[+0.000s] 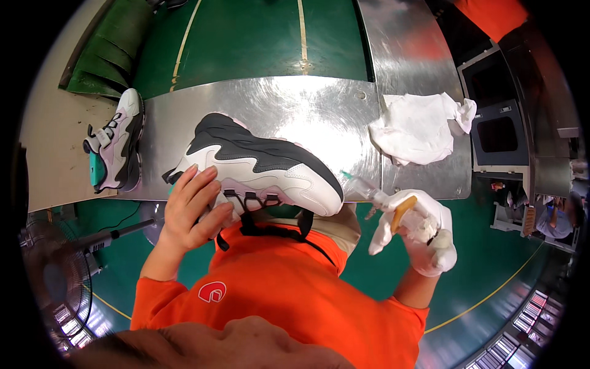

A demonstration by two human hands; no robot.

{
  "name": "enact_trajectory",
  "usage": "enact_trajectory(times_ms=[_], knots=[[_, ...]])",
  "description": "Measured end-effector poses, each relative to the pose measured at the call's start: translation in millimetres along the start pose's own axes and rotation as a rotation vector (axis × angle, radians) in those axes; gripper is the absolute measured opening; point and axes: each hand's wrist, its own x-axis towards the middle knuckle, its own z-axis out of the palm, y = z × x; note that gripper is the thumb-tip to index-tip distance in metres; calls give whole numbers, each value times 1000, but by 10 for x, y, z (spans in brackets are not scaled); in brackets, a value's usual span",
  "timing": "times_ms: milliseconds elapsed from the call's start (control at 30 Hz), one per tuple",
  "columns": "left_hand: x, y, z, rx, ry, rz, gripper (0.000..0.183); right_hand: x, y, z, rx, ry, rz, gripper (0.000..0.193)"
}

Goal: The person uses a syringe to apply glue to the seams of white and teal sneakers on a factory assembly line. They pick up each shoe, inject glue into specific areas, and place the shoe back on the conveyor belt. Other workers are visible in the background performing similar tasks.

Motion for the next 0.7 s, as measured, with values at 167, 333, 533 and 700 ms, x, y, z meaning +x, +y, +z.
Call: enact_trajectory(times_ms=[167,333,533,700], knots=[[22,-34,23,-6,-1,12,30,90,67,58,150,-104,41,103],[61,-38,24,-2,-5,21,27,201,74,75,112,-118,88,104],[107,-25,3,2,-13,26,24,136,161,-119,196,-209,35,101],[152,39,-31,17,-50,5,26,50,351,-229,350,-219,-60,100]])
